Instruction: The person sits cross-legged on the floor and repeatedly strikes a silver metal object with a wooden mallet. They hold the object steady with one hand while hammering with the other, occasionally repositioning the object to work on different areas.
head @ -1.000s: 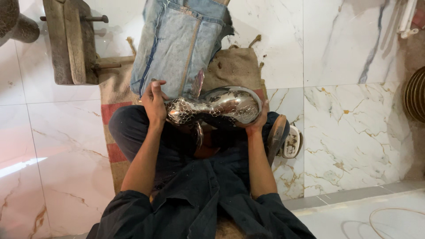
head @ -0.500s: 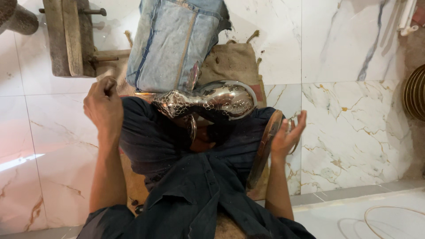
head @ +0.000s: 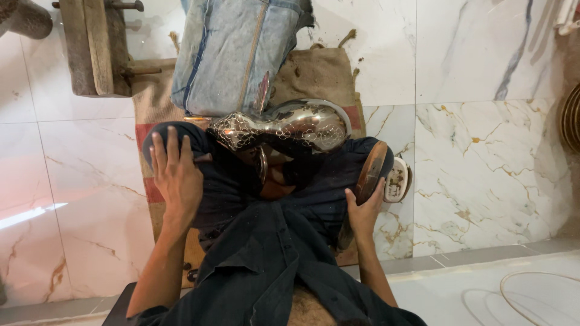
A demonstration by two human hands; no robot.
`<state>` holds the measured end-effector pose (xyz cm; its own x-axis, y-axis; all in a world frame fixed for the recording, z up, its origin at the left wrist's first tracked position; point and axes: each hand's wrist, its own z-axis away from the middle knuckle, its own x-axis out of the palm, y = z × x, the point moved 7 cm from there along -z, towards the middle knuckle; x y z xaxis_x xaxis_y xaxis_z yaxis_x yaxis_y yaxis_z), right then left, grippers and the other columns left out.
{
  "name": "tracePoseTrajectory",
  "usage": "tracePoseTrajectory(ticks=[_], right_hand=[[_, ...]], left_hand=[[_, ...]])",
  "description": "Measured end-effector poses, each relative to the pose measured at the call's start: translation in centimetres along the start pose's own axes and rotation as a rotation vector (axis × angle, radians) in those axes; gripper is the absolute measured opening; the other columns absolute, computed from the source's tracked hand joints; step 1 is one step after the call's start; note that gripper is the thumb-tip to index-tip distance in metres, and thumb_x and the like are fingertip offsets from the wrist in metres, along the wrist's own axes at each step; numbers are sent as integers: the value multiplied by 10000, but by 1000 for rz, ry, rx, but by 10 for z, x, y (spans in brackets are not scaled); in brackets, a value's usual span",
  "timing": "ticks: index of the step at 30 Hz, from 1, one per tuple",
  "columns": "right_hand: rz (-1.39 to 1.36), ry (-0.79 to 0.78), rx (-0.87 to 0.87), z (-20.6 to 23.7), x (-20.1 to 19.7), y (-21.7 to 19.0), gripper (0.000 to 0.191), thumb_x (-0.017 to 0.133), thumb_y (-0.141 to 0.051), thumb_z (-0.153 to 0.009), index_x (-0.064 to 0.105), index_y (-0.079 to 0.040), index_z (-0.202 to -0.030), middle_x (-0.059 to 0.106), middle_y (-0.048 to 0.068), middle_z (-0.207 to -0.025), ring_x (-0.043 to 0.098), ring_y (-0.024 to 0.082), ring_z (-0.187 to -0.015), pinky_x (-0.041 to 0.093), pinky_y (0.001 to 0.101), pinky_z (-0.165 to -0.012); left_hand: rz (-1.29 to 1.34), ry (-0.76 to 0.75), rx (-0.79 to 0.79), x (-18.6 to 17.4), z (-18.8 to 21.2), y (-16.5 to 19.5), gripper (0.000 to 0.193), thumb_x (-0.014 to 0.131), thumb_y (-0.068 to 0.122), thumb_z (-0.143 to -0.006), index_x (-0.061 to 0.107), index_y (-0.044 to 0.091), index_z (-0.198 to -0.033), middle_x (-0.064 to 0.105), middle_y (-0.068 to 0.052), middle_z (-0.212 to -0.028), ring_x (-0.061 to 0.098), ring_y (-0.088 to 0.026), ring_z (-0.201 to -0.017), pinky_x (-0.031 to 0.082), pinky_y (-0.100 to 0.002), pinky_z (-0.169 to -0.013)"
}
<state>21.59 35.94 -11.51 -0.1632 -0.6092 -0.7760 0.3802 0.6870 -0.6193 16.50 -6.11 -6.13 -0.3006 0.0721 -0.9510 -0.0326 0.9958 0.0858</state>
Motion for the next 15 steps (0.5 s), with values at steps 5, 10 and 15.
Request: tracePoseTrajectory(ticks=[5,10,15], right_hand=[[179,-61,-4,2,1,0,1001,824,-356,-832,270,25,-1573,261,348,-1613,285,509,-1484,295,551,-1186],[336,-169,133,2,-1,5,956,806,-397,-831,296,-55,-1563,389,278,-1523,418,469,-1405,413,561,-1103],[301,-299,250,5,1,5,1025,759,-402,-842,179,-83,-1624,451,286,-1489,563,485,-1243,470,559,-1019]], left_hand=[[977,-101,-670,28,27,-23,177,564,81,-1042,707,16,-1125,635,-56,-877,586,-160,-800,475,-303,-764],[1150,32,-615,41,2,-3,128,599,118,-1115,611,-8,-1100,594,6,-934,519,-62,-847,468,-233,-789],[1290,-28,-581,36,-38,34,230,615,29,-1042,532,-33,-1247,530,2,-991,516,-81,-875,465,-239,-785]])
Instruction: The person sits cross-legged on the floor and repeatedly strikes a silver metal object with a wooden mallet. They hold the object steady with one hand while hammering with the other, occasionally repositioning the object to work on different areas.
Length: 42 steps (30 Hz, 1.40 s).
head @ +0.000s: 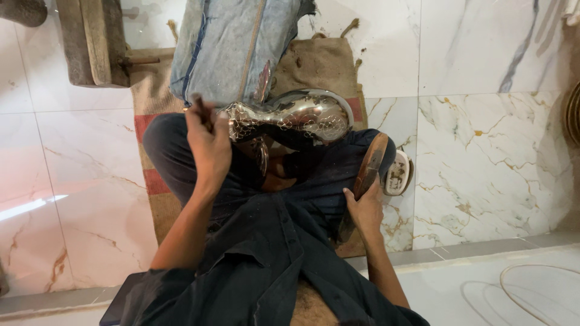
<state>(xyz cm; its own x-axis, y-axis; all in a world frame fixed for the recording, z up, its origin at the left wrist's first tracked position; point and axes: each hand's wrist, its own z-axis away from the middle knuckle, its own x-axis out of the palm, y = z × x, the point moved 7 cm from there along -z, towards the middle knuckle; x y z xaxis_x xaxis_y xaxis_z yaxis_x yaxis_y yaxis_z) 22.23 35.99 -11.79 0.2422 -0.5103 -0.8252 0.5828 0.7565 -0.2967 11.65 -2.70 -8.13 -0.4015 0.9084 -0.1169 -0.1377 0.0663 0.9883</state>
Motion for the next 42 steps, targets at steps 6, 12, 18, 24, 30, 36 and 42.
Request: tracePoseTrajectory(ticks=[6,12,18,24,30,36,42], right_hand=[[-193,-126,39,-14,11,24,1002,700,-313,-870,128,-77,-1657,507,282,-1487,591,455,-1285,488,478,-1064],[-514,132,-287,-28,-12,28,785,758,-143,-1064,279,-17,-1673,433,256,-1661,468,377,-1529,392,428,-1248],[-885,25,-224,-24,-31,8,1008,791,-37,-815,180,-18,-1617,621,159,-1009,655,233,-869,564,363,-800],[-417,151,-575,-8,-88,-45,937,855,-107,-911,227,-17,-1601,733,150,-1013,756,231,-914,621,376,-838],[586,18,-726,-10,-112,-90,890,791,-185,-836,335,-241,-1597,630,195,-903,692,362,-691,546,474,-563],[1108,275,-875,8,-137,-160,773,659,-94,-1036,317,-351,-1681,572,100,-838,643,226,-651,533,359,-536],[627,322,-1402,53,-160,-236,637,597,-108,-1078,329,-306,-1620,552,67,-907,596,186,-726,503,319,-621]], left_hand=[[-227,-168,301,38,-6,36,390,633,-105,-984,633,-5,-1361,523,-61,-1061,531,-138,-932,495,-265,-799],[198,-269,46,84,-3,3,296,719,-53,-1003,523,19,-1213,651,-47,-1051,631,-107,-976,535,-259,-849],[165,-311,-73,122,13,-8,326,738,13,-984,510,41,-1214,721,-45,-992,705,-114,-923,598,-273,-826],[125,-248,-61,130,40,-19,328,743,-4,-962,517,24,-1198,677,-42,-1011,687,-99,-874,585,-254,-789],[340,-114,80,131,51,-34,323,736,12,-1003,480,21,-1201,674,-68,-1047,663,-113,-925,567,-259,-830],[232,-123,133,131,52,-38,317,737,27,-1007,478,3,-1189,693,-101,-1035,692,-129,-924,591,-272,-844],[183,-68,92,130,52,-42,440,732,79,-992,431,-23,-1295,706,-78,-1036,710,-128,-912,584,-251,-811]])
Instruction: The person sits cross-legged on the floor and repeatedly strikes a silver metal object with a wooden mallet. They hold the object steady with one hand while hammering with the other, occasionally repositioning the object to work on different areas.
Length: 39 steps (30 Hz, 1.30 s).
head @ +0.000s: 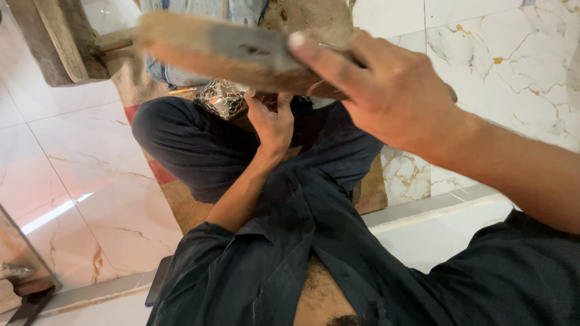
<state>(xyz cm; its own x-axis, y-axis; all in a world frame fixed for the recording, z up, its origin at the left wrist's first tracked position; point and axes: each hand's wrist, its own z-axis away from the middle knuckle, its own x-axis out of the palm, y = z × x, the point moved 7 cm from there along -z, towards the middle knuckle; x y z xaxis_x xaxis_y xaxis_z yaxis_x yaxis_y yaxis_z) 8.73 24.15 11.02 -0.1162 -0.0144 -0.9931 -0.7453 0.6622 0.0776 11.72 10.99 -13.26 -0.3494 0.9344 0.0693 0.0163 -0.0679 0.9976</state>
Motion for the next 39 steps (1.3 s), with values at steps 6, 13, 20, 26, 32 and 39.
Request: tracePoseTrajectory(ticks=[6,13,20,26,32,39], right_hand=[[408,-7,-128,-23,-20,-23,681,627,-186,-988,438,-417,-1601,502,22,-845,560,135,-664,480,246,-594],[337,-110,-45,-24,-21,-8,666,623,-123,-1054,476,-379,-1650,543,52,-898,579,158,-676,489,279,-575],[377,-141,61,-3,-18,10,657,648,-136,-966,487,-369,-1558,585,40,-826,615,164,-630,531,294,-549],[167,-153,229,44,5,33,607,727,-161,-997,503,-311,-1542,629,83,-851,618,195,-607,518,322,-522],[-101,-9,501,111,44,37,743,802,-76,-970,447,-269,-1593,676,130,-1041,695,297,-846,557,414,-746],[-151,-288,916,185,109,10,797,847,-124,-935,460,-230,-1624,714,203,-1038,720,366,-877,543,471,-736]], left_hand=[[-305,1,308,-2,0,19,204,699,-4,-981,625,4,-1171,736,-122,-1050,718,-184,-974,565,-318,-880],[-230,-127,125,2,-14,11,188,739,57,-967,622,-8,-1099,739,-124,-946,729,-179,-806,581,-309,-740],[-281,-321,196,11,-25,24,196,769,59,-984,591,8,-1048,710,-119,-908,717,-228,-777,569,-335,-717],[-266,-590,376,27,-35,43,220,728,35,-1017,574,5,-1171,670,-131,-1032,724,-280,-897,580,-384,-777],[-374,-879,533,39,-40,55,348,736,56,-986,599,40,-1306,649,-147,-1054,673,-366,-915,539,-437,-762],[-356,-1034,552,54,-50,66,413,732,83,-970,609,55,-1363,658,-118,-1019,697,-330,-899,549,-446,-790]])
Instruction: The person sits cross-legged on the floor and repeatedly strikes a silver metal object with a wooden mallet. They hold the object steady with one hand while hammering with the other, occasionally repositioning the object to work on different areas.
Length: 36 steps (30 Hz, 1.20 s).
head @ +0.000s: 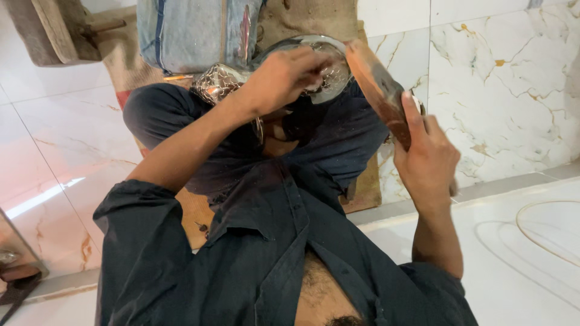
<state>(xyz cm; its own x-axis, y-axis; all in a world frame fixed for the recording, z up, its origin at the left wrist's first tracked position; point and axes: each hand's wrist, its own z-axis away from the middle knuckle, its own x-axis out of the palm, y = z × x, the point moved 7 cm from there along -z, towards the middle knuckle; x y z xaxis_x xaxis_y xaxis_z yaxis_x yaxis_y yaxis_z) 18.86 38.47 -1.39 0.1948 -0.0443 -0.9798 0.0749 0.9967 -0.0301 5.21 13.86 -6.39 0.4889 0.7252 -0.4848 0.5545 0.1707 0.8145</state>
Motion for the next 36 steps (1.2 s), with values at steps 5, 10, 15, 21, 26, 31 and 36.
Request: tracePoseTrajectory(ticks=[5,10,15,21,26,31,36], right_hand=[[-608,77,216,10,40,9,941,857,-179,-856,305,-148,-1618,715,223,-1027,737,363,-907,578,440,-816],[-373,60,11,10,74,-11,941,846,-94,-809,384,-182,-1624,715,216,-1082,716,363,-918,574,439,-776],[-725,238,299,27,94,9,896,804,-58,-845,349,-116,-1616,715,92,-946,704,177,-837,585,363,-787],[-933,485,177,35,101,5,644,796,27,-975,427,18,-1502,646,97,-1057,659,216,-975,563,363,-895],[-942,351,280,26,109,17,720,801,18,-916,404,2,-1516,663,57,-1025,664,157,-908,579,314,-836],[-974,284,216,5,67,13,825,798,29,-909,326,-7,-1585,671,81,-1027,662,151,-917,576,318,-838],[-200,214,-179,-21,-9,-2,885,822,2,-905,341,-89,-1643,714,201,-1173,726,285,-961,590,386,-838]], left_hand=[[152,-123,11,1,-20,-4,441,728,80,-950,589,55,-1367,714,-115,-1072,744,-298,-969,578,-408,-840],[5,-455,160,20,-39,-4,376,790,141,-889,654,60,-1230,752,-109,-978,712,-332,-898,519,-465,-796],[91,-608,124,28,-44,-1,490,737,97,-886,658,130,-1369,758,-79,-998,715,-296,-889,529,-439,-783],[52,-657,189,28,-47,11,511,734,106,-861,675,153,-1366,756,-84,-1064,705,-289,-927,523,-434,-783],[36,-586,128,24,-46,3,471,741,104,-882,662,86,-1345,742,-114,-1064,701,-328,-937,522,-465,-811],[-8,-329,171,9,-36,0,430,791,118,-864,663,13,-1260,713,-164,-1079,682,-395,-963,519,-491,-826],[43,-174,52,0,-14,-5,330,774,85,-961,635,10,-1250,676,-164,-1050,683,-381,-966,520,-473,-825]])
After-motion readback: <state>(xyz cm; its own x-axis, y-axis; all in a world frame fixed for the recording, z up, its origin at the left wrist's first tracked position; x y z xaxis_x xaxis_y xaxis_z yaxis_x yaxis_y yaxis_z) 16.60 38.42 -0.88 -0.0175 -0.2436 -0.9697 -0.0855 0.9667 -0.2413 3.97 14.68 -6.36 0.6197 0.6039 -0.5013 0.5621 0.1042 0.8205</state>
